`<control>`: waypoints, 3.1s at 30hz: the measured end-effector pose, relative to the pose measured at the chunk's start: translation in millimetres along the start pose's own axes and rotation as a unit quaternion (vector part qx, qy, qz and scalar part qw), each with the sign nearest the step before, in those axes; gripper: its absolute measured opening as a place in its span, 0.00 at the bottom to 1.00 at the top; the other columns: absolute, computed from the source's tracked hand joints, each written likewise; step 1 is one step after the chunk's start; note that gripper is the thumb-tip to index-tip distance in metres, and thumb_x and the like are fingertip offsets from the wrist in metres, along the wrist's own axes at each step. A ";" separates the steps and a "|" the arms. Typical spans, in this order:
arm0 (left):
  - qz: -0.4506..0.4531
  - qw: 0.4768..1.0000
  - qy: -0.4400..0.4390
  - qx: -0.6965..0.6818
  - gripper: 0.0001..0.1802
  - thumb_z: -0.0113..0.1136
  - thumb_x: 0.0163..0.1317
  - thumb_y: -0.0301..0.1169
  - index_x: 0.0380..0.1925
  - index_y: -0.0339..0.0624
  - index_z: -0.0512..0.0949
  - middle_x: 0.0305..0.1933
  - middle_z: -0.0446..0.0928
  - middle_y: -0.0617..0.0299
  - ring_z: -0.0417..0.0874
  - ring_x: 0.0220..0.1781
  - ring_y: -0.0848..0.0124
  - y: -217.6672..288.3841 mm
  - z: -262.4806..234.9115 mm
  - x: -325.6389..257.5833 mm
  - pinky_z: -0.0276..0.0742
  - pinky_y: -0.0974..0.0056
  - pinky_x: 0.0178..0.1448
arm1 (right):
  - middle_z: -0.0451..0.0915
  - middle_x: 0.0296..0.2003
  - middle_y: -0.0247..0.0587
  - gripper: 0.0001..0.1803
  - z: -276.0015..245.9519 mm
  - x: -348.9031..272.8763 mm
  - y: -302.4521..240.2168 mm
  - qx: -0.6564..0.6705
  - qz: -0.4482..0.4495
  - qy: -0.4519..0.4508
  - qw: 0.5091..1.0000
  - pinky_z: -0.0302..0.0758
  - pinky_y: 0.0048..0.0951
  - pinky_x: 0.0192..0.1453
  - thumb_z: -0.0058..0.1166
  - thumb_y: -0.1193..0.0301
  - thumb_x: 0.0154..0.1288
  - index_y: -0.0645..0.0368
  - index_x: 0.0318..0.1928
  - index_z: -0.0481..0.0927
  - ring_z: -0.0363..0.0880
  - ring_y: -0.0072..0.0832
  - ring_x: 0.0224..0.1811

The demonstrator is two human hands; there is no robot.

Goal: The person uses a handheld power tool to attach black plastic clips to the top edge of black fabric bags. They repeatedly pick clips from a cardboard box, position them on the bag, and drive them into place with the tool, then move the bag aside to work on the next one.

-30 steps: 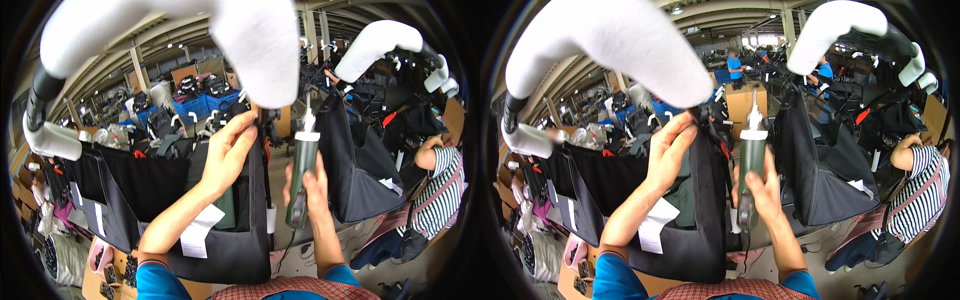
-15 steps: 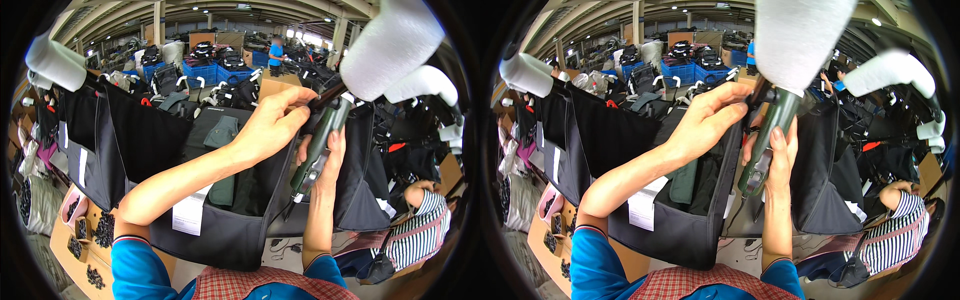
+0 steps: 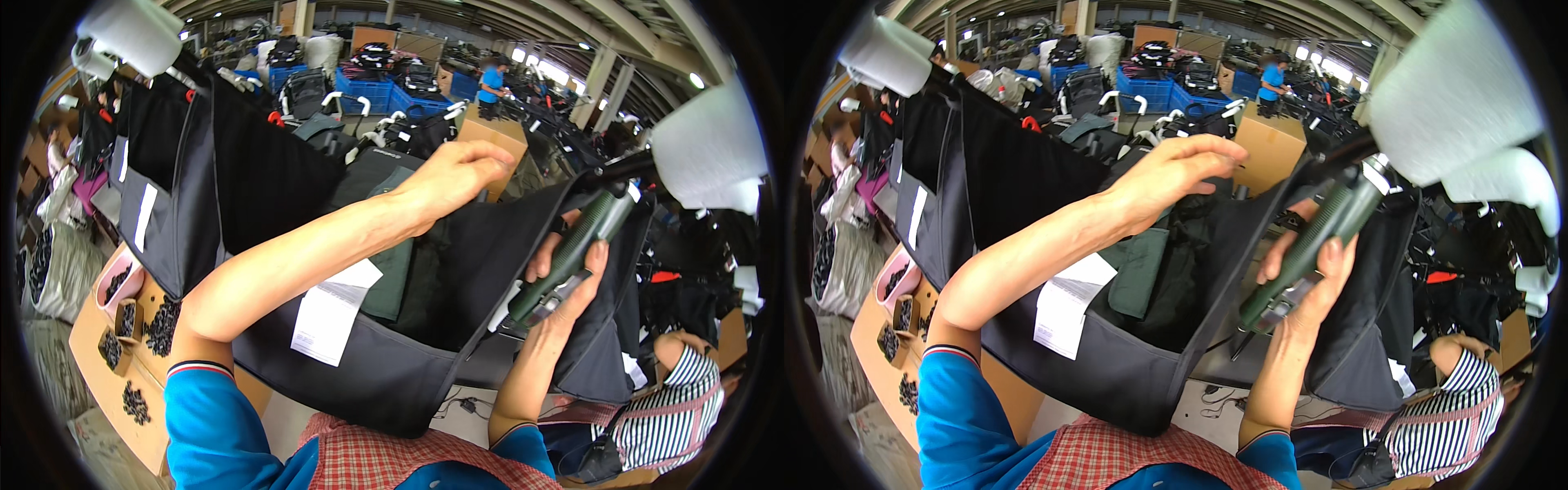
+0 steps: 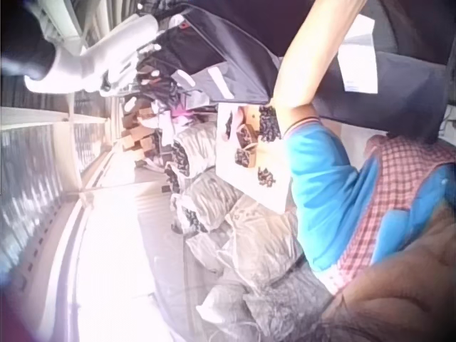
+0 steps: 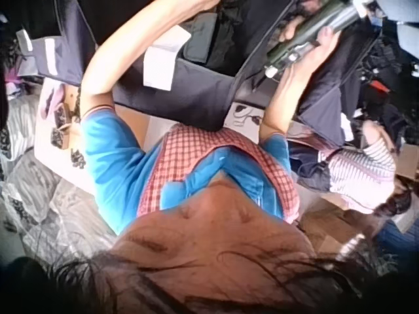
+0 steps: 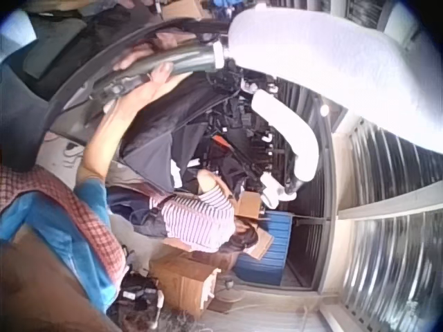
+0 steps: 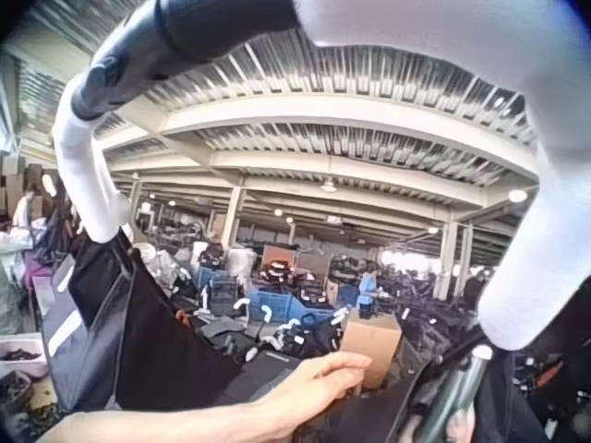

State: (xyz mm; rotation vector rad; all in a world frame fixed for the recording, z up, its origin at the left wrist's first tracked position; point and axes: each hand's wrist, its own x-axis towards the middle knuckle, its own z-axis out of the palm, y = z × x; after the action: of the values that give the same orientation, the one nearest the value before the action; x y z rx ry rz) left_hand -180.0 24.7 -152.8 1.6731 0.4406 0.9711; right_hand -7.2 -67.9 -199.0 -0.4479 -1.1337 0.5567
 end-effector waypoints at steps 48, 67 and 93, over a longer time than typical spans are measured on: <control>0.328 0.911 0.129 0.214 0.06 0.63 0.58 0.20 0.35 0.29 0.77 0.28 0.75 0.60 0.74 0.32 0.78 13.8 78.4 10.4 0.70 0.71 0.36 | 0.72 0.55 0.67 0.40 -14.8 2.2 -20.0 0.117 0.064 -0.115 0.984 0.77 0.29 0.17 0.58 0.62 0.61 0.61 0.66 0.51 0.80 0.36 0.20; 0.371 0.880 -0.136 0.262 0.12 0.61 0.58 0.23 0.43 0.31 0.80 0.39 0.83 0.54 0.83 0.45 0.64 40.0 30.6 30.2 0.77 0.61 0.54 | 0.73 0.41 0.57 0.62 -72.5 -88.8 -58.9 0.203 0.219 -0.197 0.934 0.75 0.26 0.30 0.69 0.79 0.46 0.57 0.74 0.37 0.78 0.31 0.27; 0.397 0.878 -0.160 0.211 0.11 0.54 0.65 0.23 0.45 0.28 0.76 0.45 0.81 0.50 0.83 0.48 0.58 26.1 30.6 35.4 0.77 0.59 0.53 | 0.69 0.39 0.51 0.66 -46.5 -90.4 -64.2 0.248 0.346 -0.179 0.887 0.74 0.28 0.29 0.72 0.61 0.43 0.57 0.74 0.37 0.76 0.30 0.25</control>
State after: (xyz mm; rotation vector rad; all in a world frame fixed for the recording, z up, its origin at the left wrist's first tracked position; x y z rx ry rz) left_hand -139.8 22.2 -117.5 2.4493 -0.3314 1.1884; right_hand 19.5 -176.9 -242.2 -0.2948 -1.1077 1.5719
